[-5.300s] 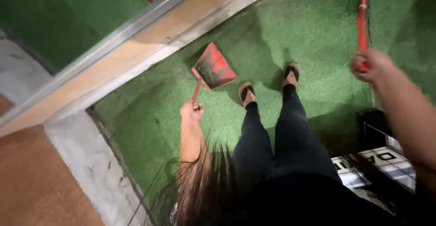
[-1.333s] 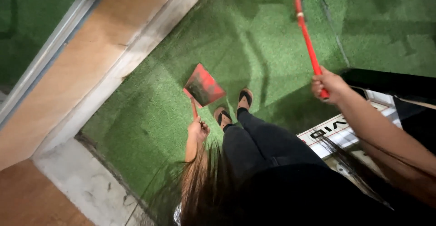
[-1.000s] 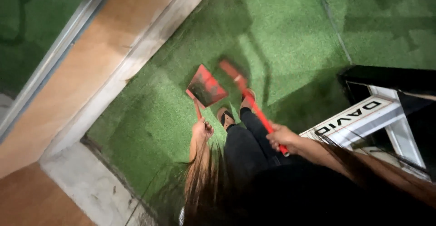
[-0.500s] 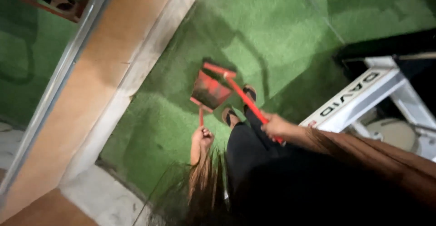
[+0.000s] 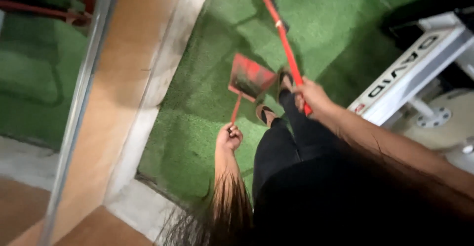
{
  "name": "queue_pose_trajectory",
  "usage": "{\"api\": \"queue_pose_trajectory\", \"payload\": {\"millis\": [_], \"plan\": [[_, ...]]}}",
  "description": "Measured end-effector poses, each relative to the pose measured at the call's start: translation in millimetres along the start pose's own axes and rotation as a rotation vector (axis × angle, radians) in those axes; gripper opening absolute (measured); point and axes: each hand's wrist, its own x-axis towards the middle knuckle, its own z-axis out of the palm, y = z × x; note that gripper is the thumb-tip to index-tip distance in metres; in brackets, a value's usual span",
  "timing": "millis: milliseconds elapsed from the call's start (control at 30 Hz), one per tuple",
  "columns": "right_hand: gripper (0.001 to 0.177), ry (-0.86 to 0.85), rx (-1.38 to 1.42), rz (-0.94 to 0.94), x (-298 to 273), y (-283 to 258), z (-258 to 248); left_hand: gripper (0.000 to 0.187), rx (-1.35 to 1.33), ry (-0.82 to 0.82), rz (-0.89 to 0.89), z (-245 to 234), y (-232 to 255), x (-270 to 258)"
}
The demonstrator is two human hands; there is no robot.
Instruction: Sweeping the green artificial turf floor in a gym around exercise equipment using a broom and dustpan.
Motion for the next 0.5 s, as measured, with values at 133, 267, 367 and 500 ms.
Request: {"api": "queue_pose_trajectory", "payload": {"millis": [133,267,367,500], "plan": [[0.017,0.147,0.293,0.135,38,-48,-5,0.020,0.183,0.042,-0.019,68,19,-15],[0.014,0.352,0.621,0.145,122,-78,-46,0.018,0.416,0.094,0.011,144,36,-16],[0.014,0.441,0.771,0.080,158,-114,-54,0.015,0.495,0.075,0.029,196,56,7],[0.015,0.623,0.867,0.066,186,-139,-73,0.011,0.665,0.161,0.029,279,66,31]]}}
